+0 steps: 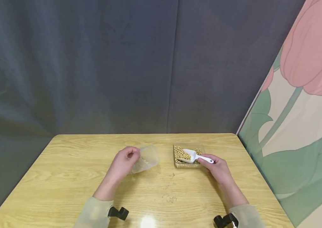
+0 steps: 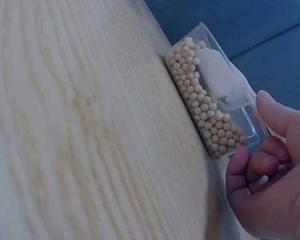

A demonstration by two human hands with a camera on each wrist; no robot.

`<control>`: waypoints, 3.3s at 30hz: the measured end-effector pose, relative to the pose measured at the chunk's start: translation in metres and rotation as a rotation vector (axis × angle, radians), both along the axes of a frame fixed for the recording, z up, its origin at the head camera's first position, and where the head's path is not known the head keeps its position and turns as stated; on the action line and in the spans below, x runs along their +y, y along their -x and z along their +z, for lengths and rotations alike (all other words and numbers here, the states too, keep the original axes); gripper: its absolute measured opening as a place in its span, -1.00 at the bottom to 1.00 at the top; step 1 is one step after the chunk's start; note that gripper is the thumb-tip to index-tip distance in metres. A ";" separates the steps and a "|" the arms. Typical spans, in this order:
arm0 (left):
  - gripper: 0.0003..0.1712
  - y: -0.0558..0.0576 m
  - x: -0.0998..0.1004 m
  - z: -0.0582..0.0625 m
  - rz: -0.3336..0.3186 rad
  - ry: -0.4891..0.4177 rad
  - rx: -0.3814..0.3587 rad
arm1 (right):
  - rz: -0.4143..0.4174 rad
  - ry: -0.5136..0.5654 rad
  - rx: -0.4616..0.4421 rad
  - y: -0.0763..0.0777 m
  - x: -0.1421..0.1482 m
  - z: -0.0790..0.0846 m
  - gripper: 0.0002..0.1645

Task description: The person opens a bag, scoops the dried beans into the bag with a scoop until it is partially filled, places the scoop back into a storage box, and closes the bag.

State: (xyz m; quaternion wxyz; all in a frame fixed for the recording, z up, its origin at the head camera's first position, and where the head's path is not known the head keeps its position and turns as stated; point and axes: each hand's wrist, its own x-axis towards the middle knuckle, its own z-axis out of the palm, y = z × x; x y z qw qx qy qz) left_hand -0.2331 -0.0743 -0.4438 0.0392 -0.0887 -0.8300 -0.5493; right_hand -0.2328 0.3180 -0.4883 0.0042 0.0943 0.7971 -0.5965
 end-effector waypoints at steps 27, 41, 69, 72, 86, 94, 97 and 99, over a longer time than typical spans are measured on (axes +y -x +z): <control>-0.70 0.001 0.000 0.000 -0.029 -0.001 0.007 | -0.080 0.397 0.044 -0.006 0.000 0.008 -0.73; -0.70 0.002 0.001 0.001 -0.027 0.017 0.010 | 0.007 0.393 0.147 -0.016 -0.013 0.030 -0.76; -0.74 0.005 0.007 0.001 -0.023 0.014 0.004 | 0.128 0.281 0.117 -0.013 -0.073 0.040 -0.89; -0.75 0.005 0.009 0.001 -0.017 0.016 0.007 | 0.140 0.239 0.117 -0.011 -0.078 0.040 -0.84; -0.75 0.003 0.009 0.000 -0.006 0.031 0.013 | 0.186 0.068 0.147 -0.007 -0.103 0.041 -0.61; -0.74 0.002 0.008 0.000 0.004 0.039 0.009 | 0.200 -0.146 0.196 -0.007 -0.115 0.053 -0.65; -0.76 0.002 0.007 0.001 0.003 0.040 0.009 | 0.209 -0.182 0.216 -0.007 -0.119 0.059 -0.70; -0.76 0.002 0.007 0.001 0.005 0.041 0.012 | 0.215 -0.212 0.237 -0.006 -0.121 0.061 -0.76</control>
